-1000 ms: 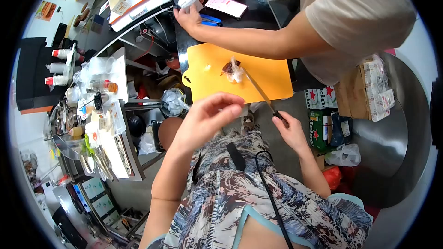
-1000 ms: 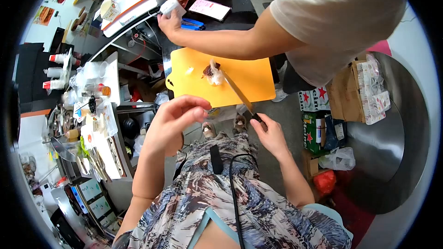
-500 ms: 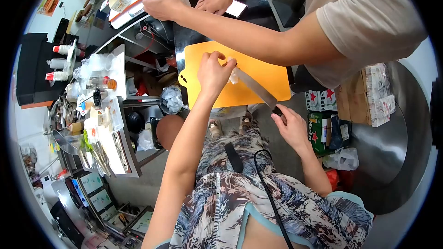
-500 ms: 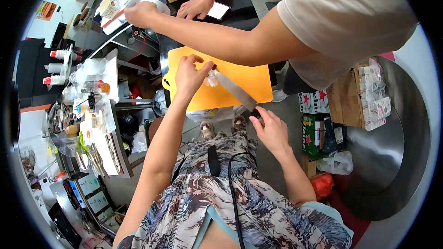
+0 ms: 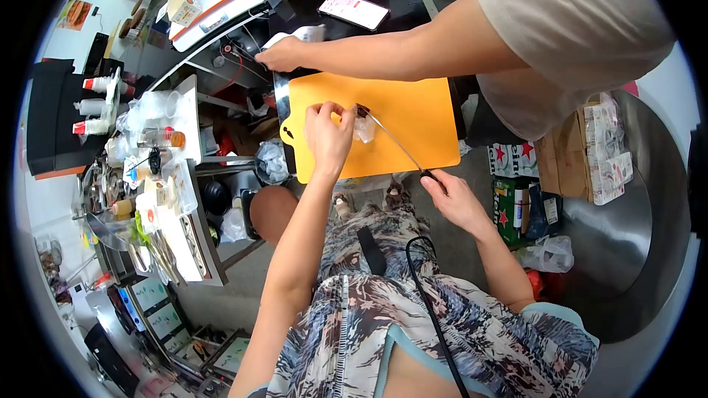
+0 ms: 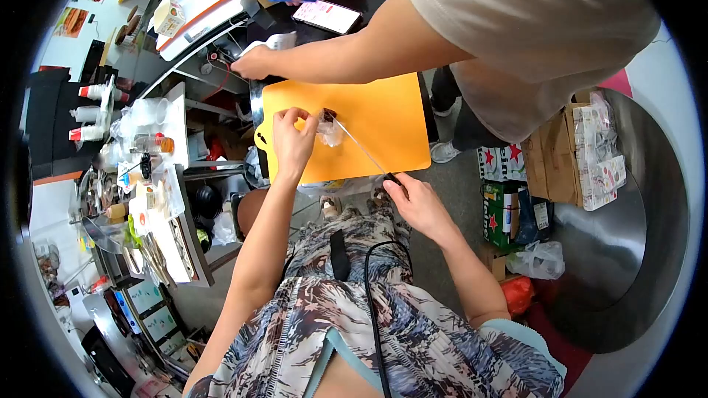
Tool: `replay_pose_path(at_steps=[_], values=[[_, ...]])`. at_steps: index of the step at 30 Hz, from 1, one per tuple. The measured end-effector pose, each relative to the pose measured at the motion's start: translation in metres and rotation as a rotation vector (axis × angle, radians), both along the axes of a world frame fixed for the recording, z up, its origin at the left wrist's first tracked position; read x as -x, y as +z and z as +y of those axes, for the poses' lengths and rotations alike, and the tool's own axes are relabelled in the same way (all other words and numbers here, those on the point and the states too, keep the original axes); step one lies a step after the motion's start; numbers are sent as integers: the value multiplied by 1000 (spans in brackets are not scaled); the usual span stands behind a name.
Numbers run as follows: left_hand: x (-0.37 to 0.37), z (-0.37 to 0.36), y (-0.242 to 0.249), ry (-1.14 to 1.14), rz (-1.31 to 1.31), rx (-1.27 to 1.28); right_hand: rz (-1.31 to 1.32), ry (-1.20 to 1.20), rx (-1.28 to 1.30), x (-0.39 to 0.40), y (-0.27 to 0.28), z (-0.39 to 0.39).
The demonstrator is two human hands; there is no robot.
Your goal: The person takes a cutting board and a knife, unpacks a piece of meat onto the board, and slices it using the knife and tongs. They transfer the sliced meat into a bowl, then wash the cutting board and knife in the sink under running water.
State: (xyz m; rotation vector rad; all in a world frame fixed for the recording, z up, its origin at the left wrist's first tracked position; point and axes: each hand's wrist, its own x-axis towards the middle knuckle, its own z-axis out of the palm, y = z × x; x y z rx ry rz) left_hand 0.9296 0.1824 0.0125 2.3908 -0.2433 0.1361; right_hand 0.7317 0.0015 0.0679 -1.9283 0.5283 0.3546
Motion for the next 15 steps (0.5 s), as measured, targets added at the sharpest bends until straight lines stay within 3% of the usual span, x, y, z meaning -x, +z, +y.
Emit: replay_pose_path(at_steps=[6,15], values=[[9,7,-11,-22,118,122,-4,-3,-106,-1,2,-1],[27,32,-18,53,145,156,54,-8,-46,-5,-6,4]])
